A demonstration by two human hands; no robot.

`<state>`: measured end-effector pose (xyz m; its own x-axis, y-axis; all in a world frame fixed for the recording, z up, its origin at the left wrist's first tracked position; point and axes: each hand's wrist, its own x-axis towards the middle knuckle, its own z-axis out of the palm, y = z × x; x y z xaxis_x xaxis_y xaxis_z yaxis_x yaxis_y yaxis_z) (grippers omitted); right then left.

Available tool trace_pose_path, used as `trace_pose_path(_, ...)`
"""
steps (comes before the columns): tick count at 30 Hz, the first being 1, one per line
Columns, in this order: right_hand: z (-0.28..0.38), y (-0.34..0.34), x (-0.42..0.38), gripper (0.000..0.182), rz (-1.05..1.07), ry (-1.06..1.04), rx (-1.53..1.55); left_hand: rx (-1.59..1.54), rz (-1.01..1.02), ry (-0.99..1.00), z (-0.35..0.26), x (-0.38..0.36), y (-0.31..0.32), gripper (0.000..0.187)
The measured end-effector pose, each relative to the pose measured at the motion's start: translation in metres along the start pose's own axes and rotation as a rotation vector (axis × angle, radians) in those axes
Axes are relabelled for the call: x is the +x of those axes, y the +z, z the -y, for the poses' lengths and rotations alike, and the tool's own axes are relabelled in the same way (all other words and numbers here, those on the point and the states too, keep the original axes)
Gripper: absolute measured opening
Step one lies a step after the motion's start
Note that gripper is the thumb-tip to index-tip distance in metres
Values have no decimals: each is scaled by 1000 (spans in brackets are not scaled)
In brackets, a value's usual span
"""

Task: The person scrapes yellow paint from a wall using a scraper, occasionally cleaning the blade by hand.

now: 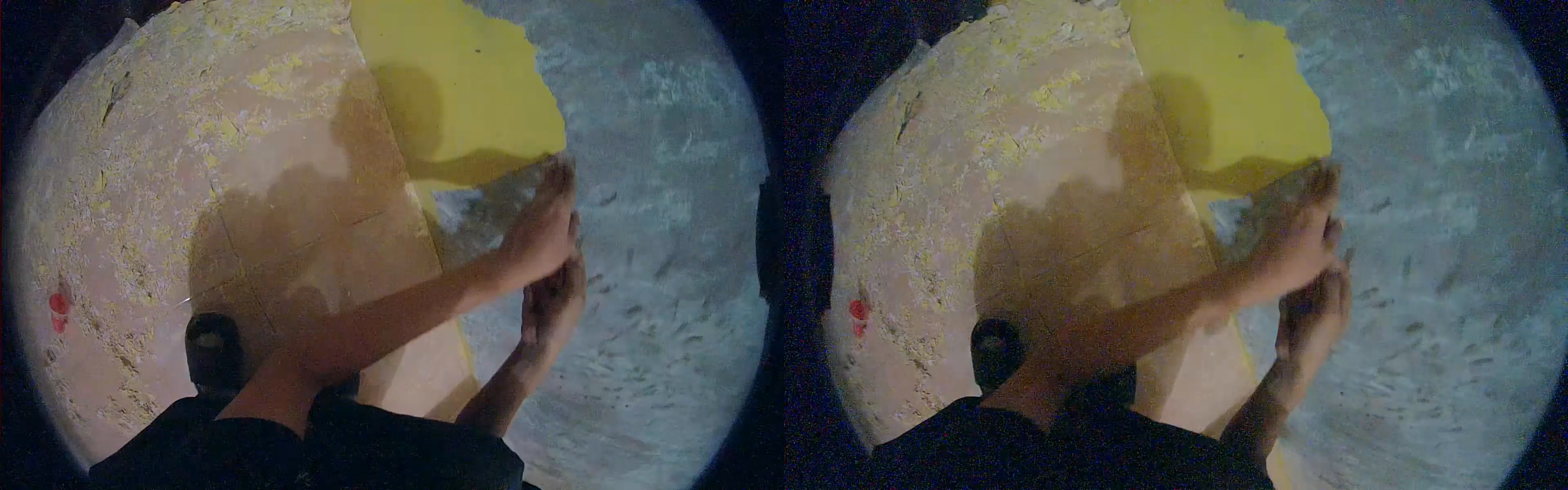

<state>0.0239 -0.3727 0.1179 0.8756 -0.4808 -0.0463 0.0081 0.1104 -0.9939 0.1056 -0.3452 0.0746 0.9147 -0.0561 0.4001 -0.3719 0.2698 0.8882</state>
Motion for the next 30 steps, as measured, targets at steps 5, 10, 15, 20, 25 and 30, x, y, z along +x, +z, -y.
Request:
trace_pose_path(5, 3, -20, 20, 25, 67, 14, -111, 74, -62, 79, 10, 5, 5, 66)
trace_pose_path(10, -14, -1, 39, 17, 65, 60, -156, 150, -111, 134, 31, 14, -18, 60)
trace_pose_path(15, -76, -23, -7, 17, 139, 142, -289, 144, -113, -5, 53, -61, -62, 62)
trace_pose_path(20, -142, -59, -44, 22, 174, 287, -392, 252, -18, -277, 90, -189, -77, 33)
trace_pose_path(25, -144, -84, -38, 16, 86, 147, -421, 122, 170, -581, 99, -229, -91, 26)
trace_pose_path(30, -140, -72, -9, 16, 95, 64, -578, 99, 66, -426, 115, -186, -74, 38)
